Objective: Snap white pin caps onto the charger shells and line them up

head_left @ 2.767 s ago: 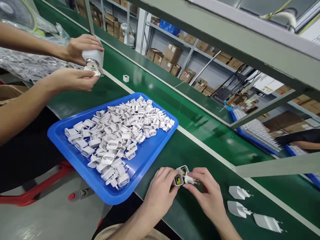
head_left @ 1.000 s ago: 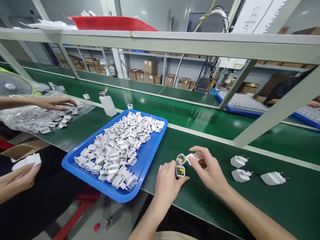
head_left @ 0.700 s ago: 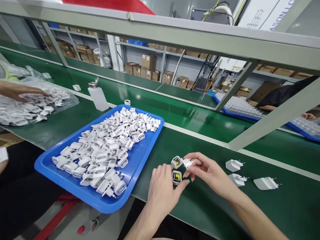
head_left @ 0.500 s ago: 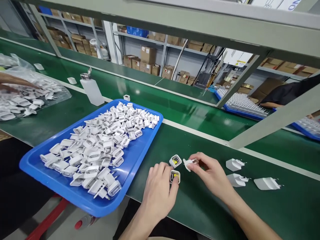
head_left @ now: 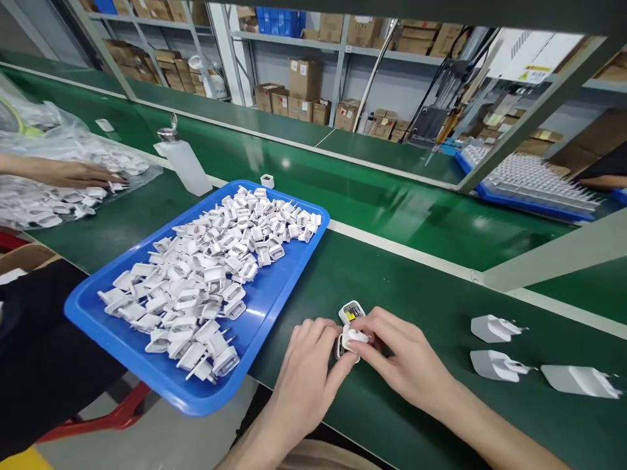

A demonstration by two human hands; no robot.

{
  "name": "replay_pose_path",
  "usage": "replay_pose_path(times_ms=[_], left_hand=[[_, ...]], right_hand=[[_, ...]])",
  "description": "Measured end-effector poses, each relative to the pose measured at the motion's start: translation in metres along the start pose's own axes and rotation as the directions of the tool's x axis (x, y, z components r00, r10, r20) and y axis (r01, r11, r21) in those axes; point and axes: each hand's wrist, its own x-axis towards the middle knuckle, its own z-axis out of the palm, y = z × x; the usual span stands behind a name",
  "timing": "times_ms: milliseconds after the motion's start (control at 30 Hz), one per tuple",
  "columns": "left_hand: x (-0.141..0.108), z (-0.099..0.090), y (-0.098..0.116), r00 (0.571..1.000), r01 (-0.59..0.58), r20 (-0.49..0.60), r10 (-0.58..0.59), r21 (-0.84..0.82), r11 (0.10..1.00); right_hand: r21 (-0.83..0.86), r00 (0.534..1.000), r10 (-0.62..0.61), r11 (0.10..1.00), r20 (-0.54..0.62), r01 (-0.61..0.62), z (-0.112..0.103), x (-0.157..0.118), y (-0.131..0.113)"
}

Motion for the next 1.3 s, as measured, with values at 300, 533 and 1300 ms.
replay_pose_path(times_ms=[300,533,1300], left_hand=[[-0.002,0.006,-0.007,0.996,-0.057,-0.066,0.061,0.063,0.996],[0.001,0.007,-0.009,0.996,-0.052,-0.073,0.052,0.012,0.999],[-0.001,0.003,-0.007,0.996,-0.035,-0.077,0.037,0.028,0.999]], right_hand=[[-0.001,0.997,-0.069,0.998,0.018,0.069,0.006,-0.004,0.015],[-0.064,0.983,-0.182,0.981,0.034,0.184,0.01,-0.007,0.019],[-0.466,0.943,-0.331,0.832,0.02,0.302,0.018,-0.004,0.0]])
